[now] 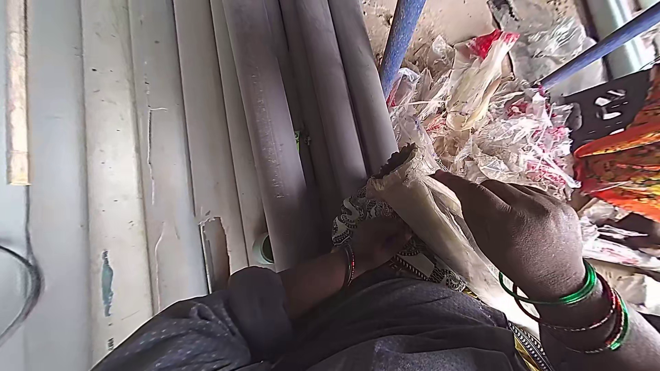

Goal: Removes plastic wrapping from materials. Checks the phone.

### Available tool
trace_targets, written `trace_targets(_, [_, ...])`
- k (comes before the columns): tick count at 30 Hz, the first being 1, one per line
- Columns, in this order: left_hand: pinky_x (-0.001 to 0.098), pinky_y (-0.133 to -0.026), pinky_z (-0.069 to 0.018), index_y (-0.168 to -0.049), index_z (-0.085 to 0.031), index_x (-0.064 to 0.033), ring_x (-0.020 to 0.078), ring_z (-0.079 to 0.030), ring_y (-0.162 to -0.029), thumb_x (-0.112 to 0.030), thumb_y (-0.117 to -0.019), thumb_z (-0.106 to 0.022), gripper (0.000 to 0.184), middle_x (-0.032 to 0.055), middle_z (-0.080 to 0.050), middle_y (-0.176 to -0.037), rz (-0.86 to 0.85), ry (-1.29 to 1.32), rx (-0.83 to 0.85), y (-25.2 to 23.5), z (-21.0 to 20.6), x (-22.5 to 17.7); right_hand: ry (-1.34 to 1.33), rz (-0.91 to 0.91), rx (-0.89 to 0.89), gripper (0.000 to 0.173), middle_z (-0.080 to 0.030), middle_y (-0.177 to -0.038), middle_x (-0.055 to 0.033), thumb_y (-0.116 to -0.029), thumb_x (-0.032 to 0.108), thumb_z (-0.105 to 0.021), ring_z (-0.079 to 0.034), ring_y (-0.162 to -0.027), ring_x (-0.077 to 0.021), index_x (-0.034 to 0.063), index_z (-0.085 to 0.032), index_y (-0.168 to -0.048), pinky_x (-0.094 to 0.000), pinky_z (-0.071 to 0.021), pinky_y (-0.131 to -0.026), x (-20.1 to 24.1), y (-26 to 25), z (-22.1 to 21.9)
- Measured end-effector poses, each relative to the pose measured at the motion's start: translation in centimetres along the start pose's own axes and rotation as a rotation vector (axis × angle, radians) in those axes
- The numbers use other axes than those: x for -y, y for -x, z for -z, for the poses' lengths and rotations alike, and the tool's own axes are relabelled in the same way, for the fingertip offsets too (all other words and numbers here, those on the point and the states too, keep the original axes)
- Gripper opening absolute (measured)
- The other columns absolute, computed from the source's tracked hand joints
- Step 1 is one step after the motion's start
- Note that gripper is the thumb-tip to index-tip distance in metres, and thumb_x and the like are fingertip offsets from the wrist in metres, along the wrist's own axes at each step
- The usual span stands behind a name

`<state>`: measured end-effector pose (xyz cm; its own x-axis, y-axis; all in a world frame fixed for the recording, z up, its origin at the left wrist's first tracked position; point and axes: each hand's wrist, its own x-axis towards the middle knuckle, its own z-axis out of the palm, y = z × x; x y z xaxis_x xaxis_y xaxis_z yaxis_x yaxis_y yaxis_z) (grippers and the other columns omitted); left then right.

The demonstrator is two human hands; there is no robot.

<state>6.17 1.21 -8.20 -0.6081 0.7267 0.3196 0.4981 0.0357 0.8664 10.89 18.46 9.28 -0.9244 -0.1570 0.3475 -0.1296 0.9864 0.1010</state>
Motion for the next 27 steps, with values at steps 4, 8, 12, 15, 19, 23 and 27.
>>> trace_targets(4, [0.0437, -0.079, -0.0566, -0.092, -0.073, 0.0035, 0.03, -0.072, -0.087, -0.02, -0.1015, -0.052, 0.033, 0.0188, -0.073, -0.09, 0.029, -0.019, 0.021, 0.0, 0.2, -0.4, 0.011, -0.003, -0.018, 0.04, -0.054, -0.059, -0.0093, -0.0965, 0.006, -0.052, -0.054, -0.048, -0.029, 0.0195, -0.076, -0.126, -0.0395, -0.0348, -0.044, 0.8, -0.7, -0.8])
trace_targets(8, [0.0437, -0.08, -0.0571, -0.093, -0.074, 0.0027, 0.0297, -0.073, -0.088, -0.021, -0.1016, -0.053, 0.033, 0.0182, -0.074, -0.091, 0.037, -0.026, 0.009, -0.1, 0.2, -0.2, 0.034, 0.021, -0.026, 0.039, -0.051, -0.055, -0.0082, -0.0968, 0.006, -0.053, -0.053, -0.047, -0.0289, 0.0184, -0.076, -0.126, -0.0391, -0.0348, -0.043, 0.7, -0.1, -1.4])
trace_targets(12, [0.0456, -0.08, -0.0569, -0.093, -0.074, 0.0027, 0.0308, -0.073, -0.089, -0.023, -0.1021, -0.052, 0.035, 0.0184, -0.074, -0.092, 0.066, -0.046, 0.045, -0.3, 0.3, -0.3, 0.05, 0.022, 0.008, 0.039, -0.051, -0.055, -0.0093, -0.0957, 0.004, -0.054, -0.052, -0.046, -0.0286, 0.0161, -0.077, -0.124, -0.0385, -0.0351, -0.043, 0.6, 1.5, -0.9])
trace_targets(15, [0.0438, -0.076, -0.0569, -0.089, -0.073, 0.0027, 0.029, -0.072, -0.084, -0.022, -0.1018, -0.053, 0.035, 0.0178, -0.072, -0.087, 0.062, -0.021, 0.039, 0.0, 0.2, -0.4, -0.042, -0.068, 0.034, 0.037, -0.061, -0.062, -0.0114, -0.0981, 0.007, -0.049, -0.061, -0.05, -0.0308, 0.0177, -0.079, -0.118, -0.0416, -0.0426, -0.044, -0.2, 2.8, -0.7])
trace_targets(19, [0.0506, -0.083, -0.0574, -0.102, -0.073, 0.0083, 0.0341, -0.073, -0.089, -0.014, -0.1009, -0.054, 0.03, 0.0223, -0.073, -0.093, 0.227, -0.03, 0.027, -1.1, 2.4, -2.6, -0.282, -0.433, -0.08, 0.038, -0.074, -0.079, -0.0123, -0.1019, 0.022, -0.046, -0.066, -0.056, -0.0233, 0.0053, -0.074, -0.121, -0.0402, -0.0523, -0.05, -2.5, 5.8, -0.5])
trace_targets(23, [0.0206, -0.073, -0.0557, -0.079, -0.072, -0.0057, 0.0051, -0.068, -0.076, -0.03, -0.0941, -0.064, 0.029, 0.005, -0.071, -0.077, -0.11, -0.11, -0.237, -3.1, 4.7, 0.7, -0.505, -0.727, -0.146, 0.039, -0.065, -0.069, -0.0028, -0.1016, 0.018, -0.047, -0.054, -0.053, -0.0054, 0.0027, -0.069, -0.13, -0.0255, -0.0482, -0.052, -4.5, 11.2, 0.1])
trace_targets(27, [0.0426, -0.061, -0.0552, -0.067, -0.071, -0.0036, 0.0219, -0.068, -0.064, -0.042, -0.0896, -0.067, 0.044, 0.0108, -0.068, -0.065, -0.078, -0.294, 0.307, -6.7, 11.2, -0.8, -0.591, -0.889, -0.045, 0.037, -0.063, -0.072, -0.0045, -0.103, 0.008, -0.046, -0.055, -0.059, -0.0062, -0.0065, -0.061, -0.134, -0.0279, -0.05, -0.06, -5.8, 15.5, 3.2])
